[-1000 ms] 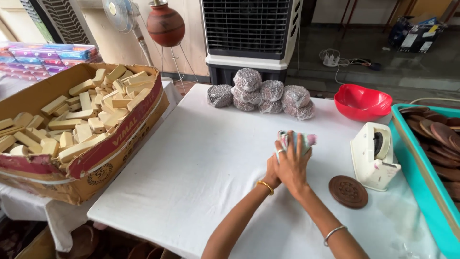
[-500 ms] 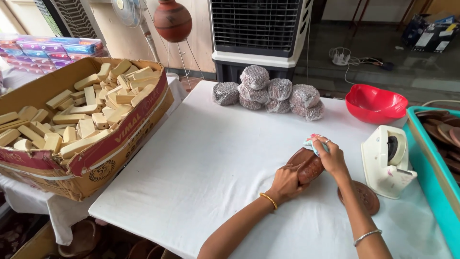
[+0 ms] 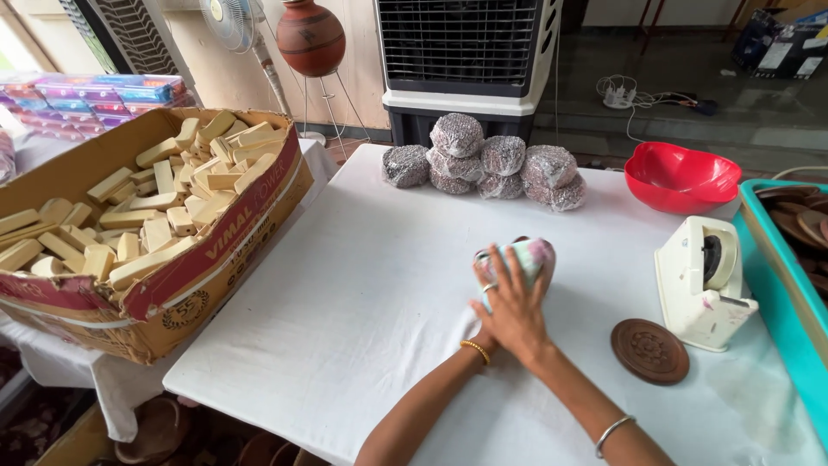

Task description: The recorder is polishing a small clay bowl using a cloth.

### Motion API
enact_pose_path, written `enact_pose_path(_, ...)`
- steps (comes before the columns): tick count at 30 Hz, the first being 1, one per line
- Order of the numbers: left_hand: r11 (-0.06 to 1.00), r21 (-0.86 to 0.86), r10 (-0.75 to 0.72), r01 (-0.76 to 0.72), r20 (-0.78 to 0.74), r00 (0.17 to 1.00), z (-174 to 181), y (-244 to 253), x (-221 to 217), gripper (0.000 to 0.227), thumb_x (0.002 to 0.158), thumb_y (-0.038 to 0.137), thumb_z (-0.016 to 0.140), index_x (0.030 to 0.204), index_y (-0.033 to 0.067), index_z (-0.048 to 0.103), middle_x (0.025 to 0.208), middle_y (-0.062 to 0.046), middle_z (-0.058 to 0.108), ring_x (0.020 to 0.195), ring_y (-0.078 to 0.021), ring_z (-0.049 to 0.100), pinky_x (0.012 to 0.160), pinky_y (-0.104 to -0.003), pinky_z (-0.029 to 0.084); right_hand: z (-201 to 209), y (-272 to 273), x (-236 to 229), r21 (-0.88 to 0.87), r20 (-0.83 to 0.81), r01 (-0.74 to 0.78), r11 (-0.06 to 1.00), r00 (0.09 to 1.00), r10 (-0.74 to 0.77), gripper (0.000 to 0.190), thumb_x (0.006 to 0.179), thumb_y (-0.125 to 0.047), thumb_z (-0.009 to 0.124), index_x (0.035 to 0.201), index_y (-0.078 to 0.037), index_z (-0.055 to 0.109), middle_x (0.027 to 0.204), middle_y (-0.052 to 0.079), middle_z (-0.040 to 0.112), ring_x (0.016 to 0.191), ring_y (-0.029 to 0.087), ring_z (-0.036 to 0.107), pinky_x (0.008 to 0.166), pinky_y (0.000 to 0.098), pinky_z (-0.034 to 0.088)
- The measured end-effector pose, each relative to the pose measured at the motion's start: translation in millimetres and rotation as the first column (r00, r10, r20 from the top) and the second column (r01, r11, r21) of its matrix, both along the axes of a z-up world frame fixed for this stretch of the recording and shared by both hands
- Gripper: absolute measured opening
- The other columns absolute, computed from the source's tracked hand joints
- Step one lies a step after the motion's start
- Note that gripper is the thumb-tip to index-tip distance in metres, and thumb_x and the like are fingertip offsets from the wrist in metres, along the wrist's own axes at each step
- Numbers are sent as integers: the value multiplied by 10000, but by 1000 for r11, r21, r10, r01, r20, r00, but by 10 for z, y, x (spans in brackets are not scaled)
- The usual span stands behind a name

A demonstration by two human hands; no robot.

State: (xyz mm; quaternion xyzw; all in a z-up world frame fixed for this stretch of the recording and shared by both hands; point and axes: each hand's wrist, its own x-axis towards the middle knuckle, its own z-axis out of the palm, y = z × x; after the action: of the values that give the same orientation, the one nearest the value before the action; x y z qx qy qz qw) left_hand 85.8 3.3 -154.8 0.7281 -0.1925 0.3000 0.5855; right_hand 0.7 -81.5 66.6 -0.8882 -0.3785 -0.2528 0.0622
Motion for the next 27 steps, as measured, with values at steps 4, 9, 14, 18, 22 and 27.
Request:
enact_pose_path(4,772,592,377,-232,-131,917,497,-104,-136,500,815,251,729,1286,108,642,1189,-217,684,978,-445,629,801,-544,493,135,-243,301,153,21,21,988,999,-25,685,824,-471,711,1441,-223,550,1533,154,443,1412,399,366,1077,672,263)
enact_pose_path(9,773,602,250,-199,-1,968,1029,-186,-525,313,820,284,736,1082,113,725,1172,-210,713,723,-385,689,744,-485,570,54,-710,970,588,-420,64,806,876,237,594,907,-399,653,1403,-79,589,1254,132,697,1176,272,634,1054,391,460)
enact_pose_path(14,785,568,134,-248,235,963,1071,-210,-572,634,707,274,712,1307,75,657,892,-167,718,881,-382,723,809,-480,570,-523,-1143,1658,699,-680,237,674,513,524,410,980,-298,547,1231,-24,721,1200,134,759,1101,232,693,1008,344,510)
enact_pose_path(18,801,580,263,-149,-116,958,1371,-228,-704,646,765,286,736,1360,54,637,810,-224,712,713,-396,684,736,-495,550,-137,-920,1198,741,-569,154,654,661,489,368,995,-231,507,1286,-83,677,1259,96,729,1184,208,658,1062,334,470)
enact_pose_path(22,769,630,368,-110,-294,882,471,-110,-53,351,895,410,715,1030,93,776,907,-169,769,844,-337,728,847,-473,553,-1,-478,587,598,-161,-183,780,926,340,434,953,-128,550,1376,-50,614,1417,139,629,1443,366,444,1212,453,300)
enact_pose_path(27,942,327,161,-72,-251,954,-230,-93,325,578,958,423,651,1418,118,479,1417,-176,527,1284,-371,514,1059,-481,414,-32,-94,-116,-65,-86,3,998,996,-9,427,868,-294,673,1285,-200,667,1601,147,329,1517,395,197,1142,782,139)
